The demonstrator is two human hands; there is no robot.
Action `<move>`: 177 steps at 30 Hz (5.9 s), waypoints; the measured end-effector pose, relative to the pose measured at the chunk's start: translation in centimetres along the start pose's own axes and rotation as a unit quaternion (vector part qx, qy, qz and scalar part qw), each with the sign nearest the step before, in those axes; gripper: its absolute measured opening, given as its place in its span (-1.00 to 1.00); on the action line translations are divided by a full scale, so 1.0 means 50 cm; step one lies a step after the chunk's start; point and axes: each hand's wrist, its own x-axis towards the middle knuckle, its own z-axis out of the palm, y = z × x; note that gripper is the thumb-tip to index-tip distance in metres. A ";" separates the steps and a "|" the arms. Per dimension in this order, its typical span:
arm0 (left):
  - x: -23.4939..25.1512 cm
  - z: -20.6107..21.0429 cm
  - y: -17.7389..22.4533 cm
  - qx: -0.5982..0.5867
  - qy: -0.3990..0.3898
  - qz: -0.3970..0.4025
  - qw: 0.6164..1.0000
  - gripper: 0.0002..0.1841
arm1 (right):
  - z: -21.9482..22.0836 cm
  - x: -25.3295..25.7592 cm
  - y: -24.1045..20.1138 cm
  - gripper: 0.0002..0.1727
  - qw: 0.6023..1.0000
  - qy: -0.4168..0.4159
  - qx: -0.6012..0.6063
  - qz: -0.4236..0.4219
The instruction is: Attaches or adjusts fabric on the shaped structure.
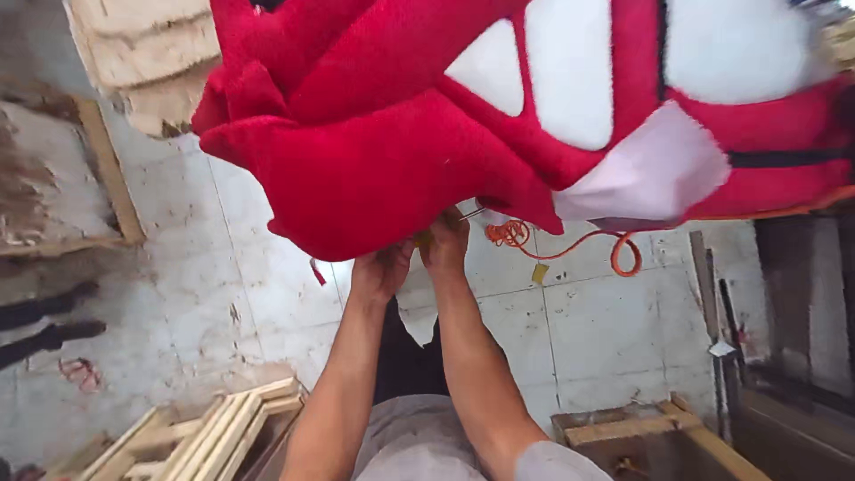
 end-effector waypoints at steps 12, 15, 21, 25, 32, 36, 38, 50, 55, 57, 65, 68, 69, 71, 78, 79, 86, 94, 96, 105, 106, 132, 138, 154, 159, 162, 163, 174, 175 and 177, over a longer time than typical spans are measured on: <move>0.022 -0.017 -0.006 0.126 -0.028 0.078 0.989 -0.82 | 0.026 -0.027 -0.004 -0.90 0.999 0.022 0.008 -0.046; 0.035 -0.027 -0.002 0.181 -0.041 0.110 0.976 -0.86 | 0.038 -0.019 0.003 -0.90 0.998 0.026 0.044 -0.028; 0.057 -0.031 -0.013 0.203 -0.072 0.140 0.967 -0.90 | 0.019 0.008 0.012 -0.87 0.996 -0.025 0.040 -0.078; 0.057 -0.028 -0.027 0.204 -0.057 0.129 0.969 -0.86 | 0.017 -0.009 0.003 -0.88 0.995 -0.022 0.010 -0.092; 0.035 -0.019 -0.049 0.168 -0.015 0.205 0.964 -0.92 | 0.017 0.020 0.019 -0.89 0.992 -0.033 0.102 -0.067; 0.054 -0.023 -0.051 0.160 -0.021 0.170 0.972 -0.92 | 0.014 -0.010 0.000 -0.92 0.995 -0.038 0.037 -0.085; 0.058 -0.022 -0.050 0.151 -0.039 0.151 0.976 -0.91 | 0.015 -0.007 -0.002 -0.91 0.995 -0.030 0.034 -0.086; 0.044 -0.007 -0.068 0.121 -0.018 0.168 0.978 -0.92 | 0.035 -0.001 -0.008 -0.87 0.996 0.027 -0.009 -0.079; 0.048 -0.002 -0.079 0.090 0.007 0.184 0.979 -0.94 | -0.023 -0.022 -0.011 -0.72 0.988 -0.010 -0.104 -0.115; 0.055 -0.003 -0.078 0.082 -0.002 0.184 0.979 -0.91 | -0.055 -0.036 -0.017 -0.66 0.979 -0.013 -0.161 -0.126; 0.046 0.009 -0.074 0.090 -0.020 0.155 0.984 -0.85 | -0.020 0.004 -0.040 -0.92 0.988 -0.143 -0.061 -0.015; 0.045 0.007 -0.060 0.098 -0.030 0.136 0.985 -0.87 | -0.029 0.016 -0.032 -0.93 0.982 -0.177 -0.053 -0.038; 0.043 0.006 -0.060 0.099 -0.028 0.142 0.985 -0.88 | -0.029 0.022 -0.025 -0.92 0.981 -0.173 -0.056 -0.063; 0.034 0.004 -0.067 0.099 -0.019 0.159 0.982 -0.85 | -0.030 0.030 -0.010 -0.88 0.980 -0.153 -0.067 -0.107; 0.050 0.005 -0.061 0.118 -0.018 0.152 0.981 -0.89 | -0.030 0.039 -0.003 -0.86 0.979 -0.156 -0.060 -0.116; 0.046 0.005 -0.060 0.117 -0.017 0.154 0.981 -0.89 | -0.028 0.042 0.000 -0.84 0.980 -0.147 -0.060 -0.122; 0.026 0.008 -0.062 0.128 0.009 0.181 0.975 -0.89 | -0.015 0.016 -0.001 -0.92 0.980 -0.143 -0.063 -0.121; 0.025 -0.029 -0.038 0.341 0.122 0.236 0.902 -0.82 | -0.007 0.017 0.005 -0.87 0.985 -0.096 -0.054 -0.131; 0.012 -0.042 -0.027 0.369 0.104 0.280 0.880 -0.78 | -0.006 0.007 0.009 -0.92 0.985 -0.085 -0.054 -0.137; 0.008 0.000 -0.044 0.201 0.052 0.197 0.958 -0.75 | 0.002 0.004 0.009 -0.94 0.986 -0.084 -0.036 -0.138; 0.009 0.006 -0.042 0.205 0.057 0.167 0.963 -0.69 | 0.002 0.005 0.008 -0.93 0.986 -0.081 -0.039 -0.138; 0.026 0.049 -0.035 0.107 0.021 0.061 0.992 -0.71 | -0.011 0.040 0.009 -0.85 0.986 -0.099 -0.024 -0.133; 0.029 0.064 -0.097 0.052 0.042 0.148 0.987 -0.64 | -0.021 0.032 -0.007 -0.87 0.985 -0.110 -0.042 -0.125; 0.050 0.064 -0.078 -0.045 0.018 0.100 0.994 -0.75 | -0.012 0.057 0.004 -0.73 0.984 -0.099 -0.036 -0.145; 0.028 0.071 -0.098 -0.076 0.024 0.117 0.990 -0.77 | -0.029 0.039 -0.012 -0.87 0.979 -0.140 -0.060 -0.135; 0.023 0.065 -0.110 -0.089 0.017 0.141 0.986 -0.75 | -0.024 0.044 -0.006 -0.79 0.980 -0.131 -0.056 -0.138; 0.026 0.063 -0.109 -0.084 0.017 0.145 0.986 -0.74 | -0.017 0.050 -0.001 -0.74 0.983 -0.115 -0.036 -0.137; 0.031 0.059 -0.093 -0.039 0.049 0.120 0.991 -0.78 | -0.017 0.044 -0.001 -0.73 0.983 -0.109 -0.059 -0.132; 0.028 0.057 -0.102 -0.041 0.040 0.136 0.989 -0.79 | -0.014 0.044 -0.002 -0.70 0.985 -0.100 -0.054 -0.127; 0.029 0.053 -0.116 -0.052 0.025 0.151 0.987 -0.80 | -0.017 0.041 -0.005 -0.73 0.986 -0.106 -0.051 -0.121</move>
